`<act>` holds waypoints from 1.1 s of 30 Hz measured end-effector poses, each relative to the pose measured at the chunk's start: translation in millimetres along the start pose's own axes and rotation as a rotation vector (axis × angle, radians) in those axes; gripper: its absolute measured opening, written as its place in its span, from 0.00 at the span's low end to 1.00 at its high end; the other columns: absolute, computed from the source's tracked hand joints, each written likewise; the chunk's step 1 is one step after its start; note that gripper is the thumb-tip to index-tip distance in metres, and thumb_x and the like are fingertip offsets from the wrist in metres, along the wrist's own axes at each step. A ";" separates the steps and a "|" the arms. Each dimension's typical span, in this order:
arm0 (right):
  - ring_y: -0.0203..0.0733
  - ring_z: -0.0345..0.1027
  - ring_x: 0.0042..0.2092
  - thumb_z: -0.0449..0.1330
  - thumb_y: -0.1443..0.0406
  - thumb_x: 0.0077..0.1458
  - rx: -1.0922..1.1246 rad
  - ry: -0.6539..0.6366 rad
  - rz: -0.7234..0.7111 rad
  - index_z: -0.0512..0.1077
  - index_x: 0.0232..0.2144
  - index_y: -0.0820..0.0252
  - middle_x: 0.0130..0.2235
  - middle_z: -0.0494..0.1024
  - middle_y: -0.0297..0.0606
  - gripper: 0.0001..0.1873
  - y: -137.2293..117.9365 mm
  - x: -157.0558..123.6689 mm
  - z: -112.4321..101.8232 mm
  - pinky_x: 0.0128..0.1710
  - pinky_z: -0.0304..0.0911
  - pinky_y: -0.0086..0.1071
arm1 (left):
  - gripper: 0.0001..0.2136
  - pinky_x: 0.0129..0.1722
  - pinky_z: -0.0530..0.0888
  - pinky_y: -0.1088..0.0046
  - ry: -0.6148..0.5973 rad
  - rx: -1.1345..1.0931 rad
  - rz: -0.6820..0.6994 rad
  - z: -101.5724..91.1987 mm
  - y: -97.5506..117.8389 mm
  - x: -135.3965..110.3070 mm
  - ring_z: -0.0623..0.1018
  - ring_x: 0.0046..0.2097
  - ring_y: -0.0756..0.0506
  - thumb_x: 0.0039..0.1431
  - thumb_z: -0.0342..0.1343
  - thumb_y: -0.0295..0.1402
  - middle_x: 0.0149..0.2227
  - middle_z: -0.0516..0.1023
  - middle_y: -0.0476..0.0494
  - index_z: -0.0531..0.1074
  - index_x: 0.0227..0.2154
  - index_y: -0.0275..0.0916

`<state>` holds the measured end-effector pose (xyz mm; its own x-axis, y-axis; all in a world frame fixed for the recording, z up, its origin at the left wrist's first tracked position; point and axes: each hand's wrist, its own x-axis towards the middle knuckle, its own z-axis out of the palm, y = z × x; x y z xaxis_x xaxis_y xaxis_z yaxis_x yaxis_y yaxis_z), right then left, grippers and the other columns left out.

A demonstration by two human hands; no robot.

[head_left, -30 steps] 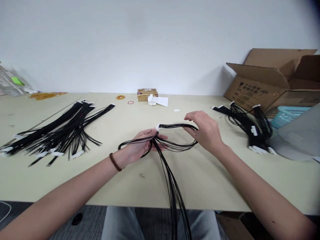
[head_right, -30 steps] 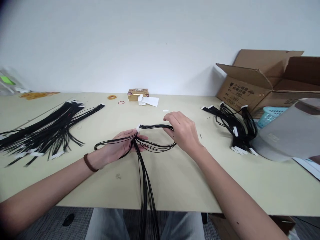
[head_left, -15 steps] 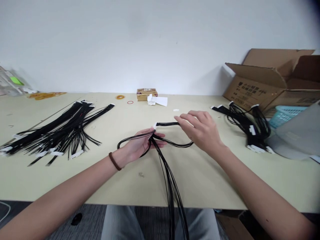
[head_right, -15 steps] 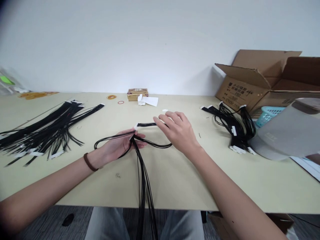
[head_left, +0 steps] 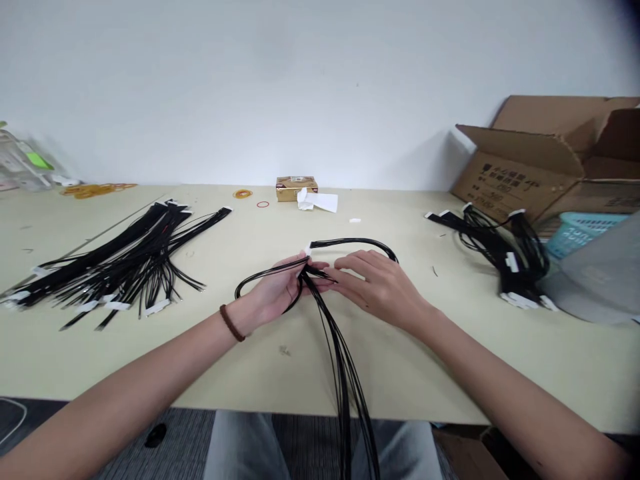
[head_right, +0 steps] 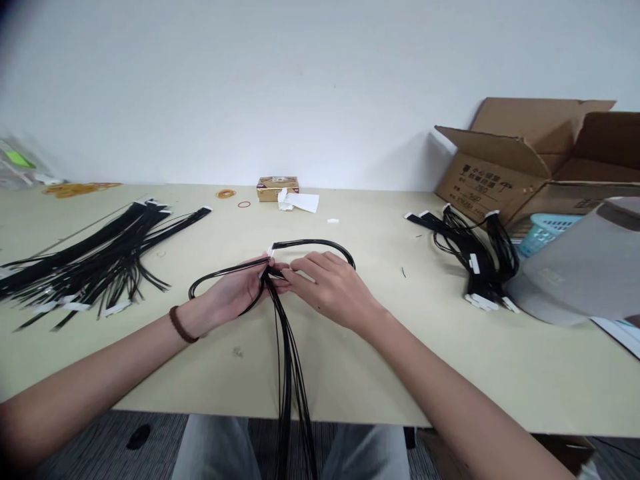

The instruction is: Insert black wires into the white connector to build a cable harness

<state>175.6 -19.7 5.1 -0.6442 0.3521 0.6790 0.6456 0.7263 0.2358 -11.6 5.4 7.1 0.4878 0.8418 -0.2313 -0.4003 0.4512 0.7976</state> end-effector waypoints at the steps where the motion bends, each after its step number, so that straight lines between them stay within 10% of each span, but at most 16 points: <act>1: 0.37 0.66 0.37 0.53 0.68 0.57 0.015 -0.010 0.014 0.66 0.46 0.57 0.36 0.74 0.38 0.13 3.2 -1.5 0.2 0.36 0.61 0.32 | 0.11 0.39 0.73 0.66 -0.006 0.017 0.002 -1.5 0.2 0.2 0.77 0.31 0.48 0.60 0.47 0.33 0.32 0.77 0.43 0.70 0.26 0.34; 33: 0.34 0.61 0.34 0.61 0.74 0.48 -0.130 0.347 -0.011 0.68 0.33 0.57 0.29 0.74 0.29 0.10 -16.3 4.1 22.5 0.37 0.54 0.34 | 0.08 0.33 0.67 0.76 -0.135 -0.154 0.023 4.4 -9.2 -2.3 0.71 0.30 0.53 0.57 0.51 0.29 0.28 0.73 0.49 0.72 0.25 0.35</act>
<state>153.2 -16.8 -11.5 -0.4885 0.1078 0.8659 0.7005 0.6401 0.3155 -5.6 -1.9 2.8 0.5725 0.8097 -0.1289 -0.5212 0.4807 0.7051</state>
